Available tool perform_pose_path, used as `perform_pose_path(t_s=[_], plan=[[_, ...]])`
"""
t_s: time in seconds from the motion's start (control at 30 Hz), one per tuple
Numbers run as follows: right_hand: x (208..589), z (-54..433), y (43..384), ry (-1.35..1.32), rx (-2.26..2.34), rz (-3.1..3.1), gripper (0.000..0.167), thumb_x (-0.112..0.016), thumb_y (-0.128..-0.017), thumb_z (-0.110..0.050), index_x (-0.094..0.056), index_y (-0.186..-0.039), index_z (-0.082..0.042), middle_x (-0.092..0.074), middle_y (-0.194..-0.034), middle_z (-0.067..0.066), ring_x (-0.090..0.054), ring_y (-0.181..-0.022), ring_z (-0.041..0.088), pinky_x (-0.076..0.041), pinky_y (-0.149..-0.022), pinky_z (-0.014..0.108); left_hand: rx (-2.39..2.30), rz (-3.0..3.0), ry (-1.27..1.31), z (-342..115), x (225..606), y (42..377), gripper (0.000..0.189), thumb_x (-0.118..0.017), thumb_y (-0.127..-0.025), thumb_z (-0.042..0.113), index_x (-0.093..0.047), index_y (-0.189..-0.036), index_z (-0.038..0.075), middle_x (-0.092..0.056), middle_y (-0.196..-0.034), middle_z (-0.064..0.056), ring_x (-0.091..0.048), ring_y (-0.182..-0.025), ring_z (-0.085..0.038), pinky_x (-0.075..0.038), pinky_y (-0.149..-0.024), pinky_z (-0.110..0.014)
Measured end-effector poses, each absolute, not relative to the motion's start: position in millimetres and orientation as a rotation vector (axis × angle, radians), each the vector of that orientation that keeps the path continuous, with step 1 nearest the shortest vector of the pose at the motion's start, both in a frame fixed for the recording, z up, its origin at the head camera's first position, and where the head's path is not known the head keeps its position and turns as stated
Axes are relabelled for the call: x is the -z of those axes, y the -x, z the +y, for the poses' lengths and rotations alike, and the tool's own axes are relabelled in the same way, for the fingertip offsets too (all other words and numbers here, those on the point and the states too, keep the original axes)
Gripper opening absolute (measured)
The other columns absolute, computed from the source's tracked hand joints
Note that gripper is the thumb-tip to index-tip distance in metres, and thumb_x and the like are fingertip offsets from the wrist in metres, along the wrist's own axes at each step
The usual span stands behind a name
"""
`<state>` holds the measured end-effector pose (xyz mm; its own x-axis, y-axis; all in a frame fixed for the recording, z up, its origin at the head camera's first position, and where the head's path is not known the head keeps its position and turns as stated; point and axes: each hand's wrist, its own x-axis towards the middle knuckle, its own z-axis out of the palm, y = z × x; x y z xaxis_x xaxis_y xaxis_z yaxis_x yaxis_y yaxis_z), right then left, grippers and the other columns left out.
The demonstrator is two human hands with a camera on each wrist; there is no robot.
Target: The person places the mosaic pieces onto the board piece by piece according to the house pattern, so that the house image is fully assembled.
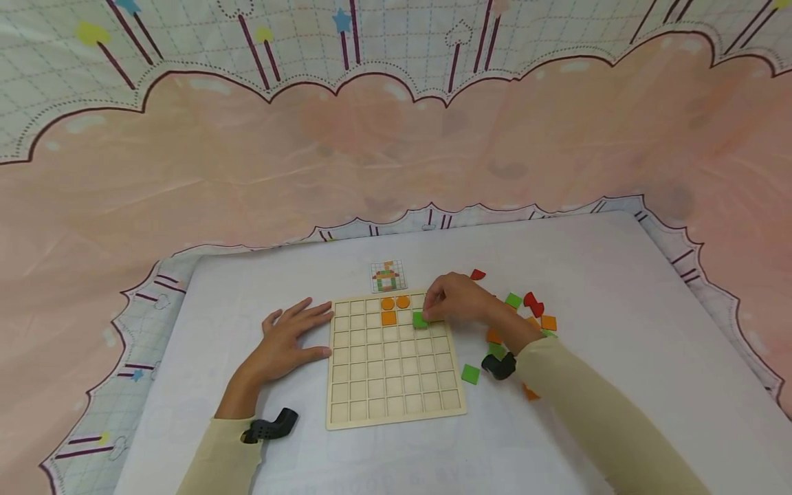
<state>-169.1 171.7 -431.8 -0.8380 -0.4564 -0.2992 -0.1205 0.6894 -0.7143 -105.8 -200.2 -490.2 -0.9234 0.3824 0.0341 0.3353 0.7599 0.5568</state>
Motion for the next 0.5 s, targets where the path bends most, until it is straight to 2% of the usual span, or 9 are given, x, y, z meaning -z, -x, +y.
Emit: perform_pose_path(t_s=[0.3, 0.5], plan=[[437, 144, 164, 0.458, 1.018, 2.422, 0.009, -0.081, -0.088, -0.022, -0.076, -0.08, -0.018, -0.066, -0.108, 0.002, -0.053, -0.105, 0.023, -0.047, -0.089, 0.035, -0.895, 2.853, -0.575, -200, 489, 105, 0.072, -0.082, -0.083, 0.044, -0.058, -0.147, 0.023, -0.046, -0.16, 0.007, -0.023, -0.157, -0.029, -0.002, -0.117, -0.068], [441, 129, 160, 0.528, 1.03, 2.436, 0.011, -0.081, -0.087, -0.02, -0.076, -0.076, -0.018, -0.067, -0.104, 0.001, -0.054, -0.103, 0.022, -0.045, -0.089, 0.036, -0.896, 2.86, -0.572, -199, 489, 105, 0.072, -0.084, -0.082, 0.042, -0.058, -0.147, 0.023, -0.046, -0.16, 0.007, -0.024, -0.157, -0.029, -0.002, -0.117, -0.067]])
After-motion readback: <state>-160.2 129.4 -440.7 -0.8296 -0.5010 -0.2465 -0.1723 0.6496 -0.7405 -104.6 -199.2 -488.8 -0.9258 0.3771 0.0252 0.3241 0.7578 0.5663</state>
